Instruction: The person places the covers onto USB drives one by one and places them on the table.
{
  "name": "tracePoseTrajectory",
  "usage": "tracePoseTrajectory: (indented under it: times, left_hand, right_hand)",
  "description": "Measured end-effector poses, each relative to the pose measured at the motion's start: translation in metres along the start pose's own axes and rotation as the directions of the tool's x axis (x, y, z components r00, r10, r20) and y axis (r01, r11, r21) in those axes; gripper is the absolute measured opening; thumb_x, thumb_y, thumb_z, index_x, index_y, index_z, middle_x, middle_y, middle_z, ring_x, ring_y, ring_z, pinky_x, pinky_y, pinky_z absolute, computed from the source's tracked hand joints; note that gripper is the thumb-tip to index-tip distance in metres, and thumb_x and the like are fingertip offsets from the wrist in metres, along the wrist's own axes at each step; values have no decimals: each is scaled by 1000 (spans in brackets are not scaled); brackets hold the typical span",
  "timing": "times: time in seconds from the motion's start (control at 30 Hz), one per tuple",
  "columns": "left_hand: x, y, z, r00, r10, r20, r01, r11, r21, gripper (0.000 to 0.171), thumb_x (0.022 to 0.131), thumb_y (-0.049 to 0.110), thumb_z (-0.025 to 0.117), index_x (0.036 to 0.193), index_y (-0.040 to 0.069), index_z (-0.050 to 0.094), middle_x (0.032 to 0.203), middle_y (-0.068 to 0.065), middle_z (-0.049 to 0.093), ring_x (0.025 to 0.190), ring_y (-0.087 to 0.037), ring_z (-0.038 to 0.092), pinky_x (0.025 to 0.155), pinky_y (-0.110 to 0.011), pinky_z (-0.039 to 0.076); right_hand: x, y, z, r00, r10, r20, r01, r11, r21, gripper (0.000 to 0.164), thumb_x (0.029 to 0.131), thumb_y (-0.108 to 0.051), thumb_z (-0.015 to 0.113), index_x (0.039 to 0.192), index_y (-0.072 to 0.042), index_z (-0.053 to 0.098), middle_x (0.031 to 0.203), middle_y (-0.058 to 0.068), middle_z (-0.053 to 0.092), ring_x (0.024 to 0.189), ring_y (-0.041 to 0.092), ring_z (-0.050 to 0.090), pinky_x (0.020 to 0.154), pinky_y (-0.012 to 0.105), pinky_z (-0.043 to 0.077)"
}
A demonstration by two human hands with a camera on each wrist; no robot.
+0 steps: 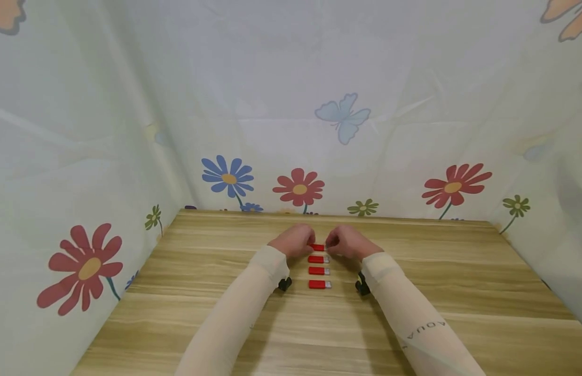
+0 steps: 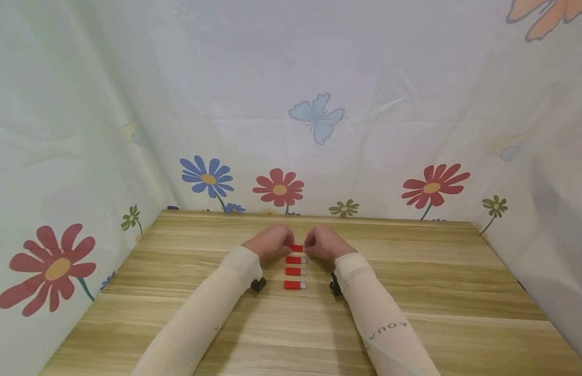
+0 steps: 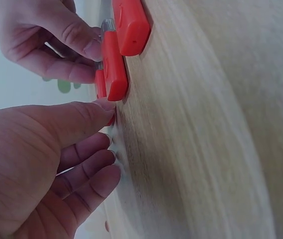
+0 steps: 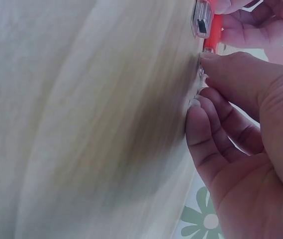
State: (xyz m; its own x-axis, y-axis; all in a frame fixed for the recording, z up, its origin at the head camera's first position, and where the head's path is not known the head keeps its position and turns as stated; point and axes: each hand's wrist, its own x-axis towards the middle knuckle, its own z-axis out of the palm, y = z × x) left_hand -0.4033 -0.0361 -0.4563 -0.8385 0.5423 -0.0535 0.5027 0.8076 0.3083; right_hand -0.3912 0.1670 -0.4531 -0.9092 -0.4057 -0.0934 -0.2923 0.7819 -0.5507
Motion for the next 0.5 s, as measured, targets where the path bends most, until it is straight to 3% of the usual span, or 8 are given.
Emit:
tracePoseTrajectory:
  times: [0.5]
  left_hand:
    - [-1, 1, 1, 1000, 9, -3, -9, 1000, 20, 11, 95, 21, 75, 102, 13, 74, 93, 3, 69, 83, -15, 60, 83, -26, 54]
  right_hand:
    - [-5, -4, -2, 999, -40, -16, 39, 999, -24, 11, 90, -11, 77, 100, -5, 78, 93, 5, 74, 78, 17, 60, 76, 32, 56]
